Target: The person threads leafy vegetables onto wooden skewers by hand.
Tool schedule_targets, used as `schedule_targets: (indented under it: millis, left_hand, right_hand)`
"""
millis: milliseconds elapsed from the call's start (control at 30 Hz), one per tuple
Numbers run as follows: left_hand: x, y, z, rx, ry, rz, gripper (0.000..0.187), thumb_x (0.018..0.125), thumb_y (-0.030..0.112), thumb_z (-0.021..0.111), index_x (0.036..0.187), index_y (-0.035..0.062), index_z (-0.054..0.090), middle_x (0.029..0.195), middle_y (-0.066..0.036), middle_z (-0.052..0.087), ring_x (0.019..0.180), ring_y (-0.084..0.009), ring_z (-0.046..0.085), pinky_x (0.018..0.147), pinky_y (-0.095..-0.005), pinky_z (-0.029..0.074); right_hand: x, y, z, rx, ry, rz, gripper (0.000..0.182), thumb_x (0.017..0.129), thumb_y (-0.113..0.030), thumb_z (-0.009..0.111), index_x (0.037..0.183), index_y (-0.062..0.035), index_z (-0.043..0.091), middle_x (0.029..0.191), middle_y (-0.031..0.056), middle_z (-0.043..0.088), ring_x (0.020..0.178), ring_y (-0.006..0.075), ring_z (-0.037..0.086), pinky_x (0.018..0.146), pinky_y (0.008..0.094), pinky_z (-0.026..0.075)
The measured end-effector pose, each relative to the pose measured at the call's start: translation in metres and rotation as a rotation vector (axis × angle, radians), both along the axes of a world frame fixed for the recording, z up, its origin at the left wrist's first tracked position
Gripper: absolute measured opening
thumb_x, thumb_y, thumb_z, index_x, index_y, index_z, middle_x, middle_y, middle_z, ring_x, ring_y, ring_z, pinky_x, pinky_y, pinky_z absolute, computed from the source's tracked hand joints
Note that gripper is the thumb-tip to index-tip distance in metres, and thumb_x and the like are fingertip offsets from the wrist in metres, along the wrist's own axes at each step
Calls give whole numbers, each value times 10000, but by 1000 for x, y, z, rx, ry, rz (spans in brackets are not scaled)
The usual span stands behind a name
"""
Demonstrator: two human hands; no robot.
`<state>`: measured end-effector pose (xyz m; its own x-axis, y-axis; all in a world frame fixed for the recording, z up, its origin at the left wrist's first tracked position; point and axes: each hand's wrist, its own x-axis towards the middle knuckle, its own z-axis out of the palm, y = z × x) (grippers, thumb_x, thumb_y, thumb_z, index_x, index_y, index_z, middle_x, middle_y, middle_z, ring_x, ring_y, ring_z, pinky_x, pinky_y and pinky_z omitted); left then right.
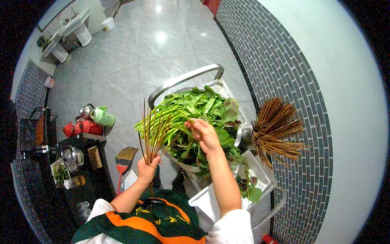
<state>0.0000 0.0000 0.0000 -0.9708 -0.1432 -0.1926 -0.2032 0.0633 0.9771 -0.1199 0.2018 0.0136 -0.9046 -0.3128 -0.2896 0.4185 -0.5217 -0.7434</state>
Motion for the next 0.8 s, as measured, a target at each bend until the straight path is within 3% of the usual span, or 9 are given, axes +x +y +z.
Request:
schedule_targets:
  millis: [367, 700, 800]
  left_hand:
    - [0, 3, -4, 74, -5, 24, 136, 787, 100, 546, 840, -26, 536, 691, -25, 556, 621, -90, 518, 589, -224, 422]
    - [1, 8, -5, 84, -42, 23, 136, 789, 100, 539, 845, -24, 531, 695, -27, 549, 625, -93, 512, 595, -227, 418]
    - [2, 11, -6, 114, -41, 30, 146, 791, 109, 539, 845, -26, 530, 699, -26, 550, 626, -92, 512, 594, -227, 417]
  right_hand:
    - [2, -6, 5, 105, 7, -43, 176, 784, -149, 537, 899, -23, 583, 791, 43, 611, 469, 15, 325, 417, 163, 235]
    - [5, -7, 4, 206, 96, -81, 156, 785, -140, 533, 888, -39, 592, 823, 64, 622, 449, 4, 309, 402, 155, 228]
    - [6, -6, 1, 225, 104, -100, 138, 776, -121, 546, 875, -41, 599, 768, 27, 614, 459, 1, 319, 406, 150, 235]
